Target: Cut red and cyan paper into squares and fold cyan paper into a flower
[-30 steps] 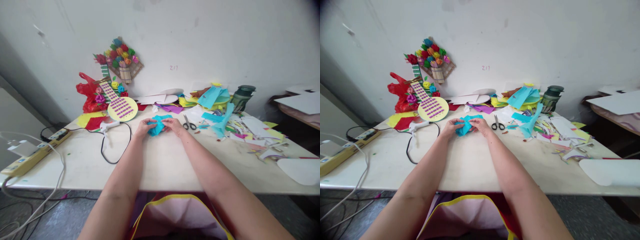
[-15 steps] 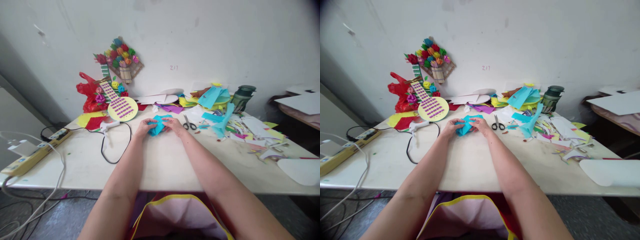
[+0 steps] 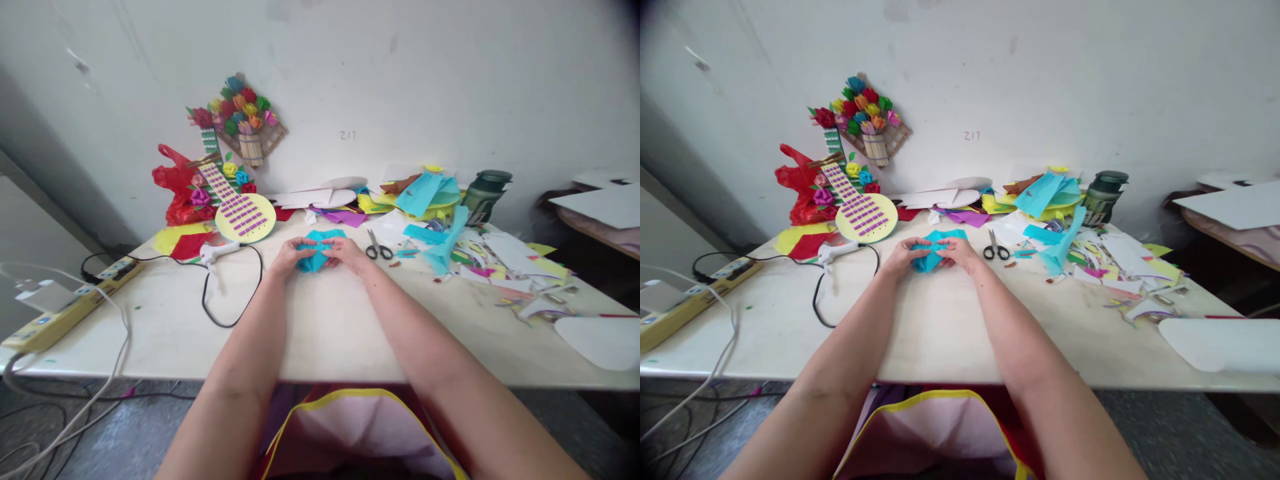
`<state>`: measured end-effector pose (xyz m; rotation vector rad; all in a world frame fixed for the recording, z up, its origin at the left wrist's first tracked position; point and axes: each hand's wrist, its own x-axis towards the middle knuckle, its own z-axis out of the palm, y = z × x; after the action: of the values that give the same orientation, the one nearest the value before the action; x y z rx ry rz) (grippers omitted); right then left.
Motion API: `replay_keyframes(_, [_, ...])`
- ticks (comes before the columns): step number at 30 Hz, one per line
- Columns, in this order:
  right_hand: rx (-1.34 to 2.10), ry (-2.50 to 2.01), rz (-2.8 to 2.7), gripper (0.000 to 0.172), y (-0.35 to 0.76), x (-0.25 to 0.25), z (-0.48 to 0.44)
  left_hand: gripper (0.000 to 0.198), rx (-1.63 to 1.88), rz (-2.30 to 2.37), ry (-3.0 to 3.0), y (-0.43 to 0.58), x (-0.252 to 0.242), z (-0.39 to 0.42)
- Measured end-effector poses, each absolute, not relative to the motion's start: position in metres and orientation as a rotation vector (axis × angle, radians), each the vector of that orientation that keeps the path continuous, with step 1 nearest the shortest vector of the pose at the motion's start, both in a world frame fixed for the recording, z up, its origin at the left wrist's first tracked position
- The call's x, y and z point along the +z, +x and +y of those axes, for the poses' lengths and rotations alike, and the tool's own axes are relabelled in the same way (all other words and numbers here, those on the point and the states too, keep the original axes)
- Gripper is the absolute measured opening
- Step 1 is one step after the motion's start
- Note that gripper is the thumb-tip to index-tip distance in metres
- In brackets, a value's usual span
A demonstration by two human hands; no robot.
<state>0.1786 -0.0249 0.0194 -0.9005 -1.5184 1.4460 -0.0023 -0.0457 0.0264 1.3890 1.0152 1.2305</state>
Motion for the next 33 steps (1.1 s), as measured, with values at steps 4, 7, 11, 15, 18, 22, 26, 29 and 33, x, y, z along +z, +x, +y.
replay_keyframes(4, [1.419,-0.880,-1.516,0.044,0.1785,0.0196,-0.0244,0.044,1.203,1.005,1.417,-0.0023,0.0264,-0.0463])
replay_keyframes(7, [1.391,-0.879,-1.507,0.045,0.1784,0.0182,-0.0230,0.043,1.197,1.010,1.426,-0.0024,0.0254,-0.0460])
replay_keyframes(11, [1.387,-0.893,-1.519,0.044,0.1781,0.0174,-0.0233,0.041,1.203,1.010,1.407,-0.0033,0.0228,-0.0439])
replay_keyframes(15, [1.417,-0.902,-1.503,0.039,0.1779,0.0206,-0.0268,0.041,1.207,1.022,1.424,-0.0047,0.0207,-0.0420])
replay_keyframes(18, [1.458,-0.882,-1.477,0.038,0.1794,0.0238,-0.0290,0.041,1.213,1.022,1.426,-0.0050,0.0203,-0.0414])
replay_keyframes(22, [1.509,-0.826,-1.446,0.041,0.1832,0.0243,-0.0283,0.042,1.202,1.003,1.397,-0.0041,0.0215,-0.0415])
replay_keyframes(26, [1.479,-0.805,-1.435,0.039,0.1850,0.0205,-0.0248,0.043,1.192,1.008,1.376,-0.0029,0.0230,-0.0428])
replay_keyframes(29, [1.443,-0.832,-1.444,0.036,0.1841,0.0186,-0.0232,0.044,1.187,0.992,1.361,-0.0027,0.0229,-0.0433])
replay_keyframes(33, [1.413,-0.867,-1.452,0.031,0.1826,0.0198,-0.0241,0.044,1.183,0.969,1.360,-0.0031,0.0218,-0.0427])
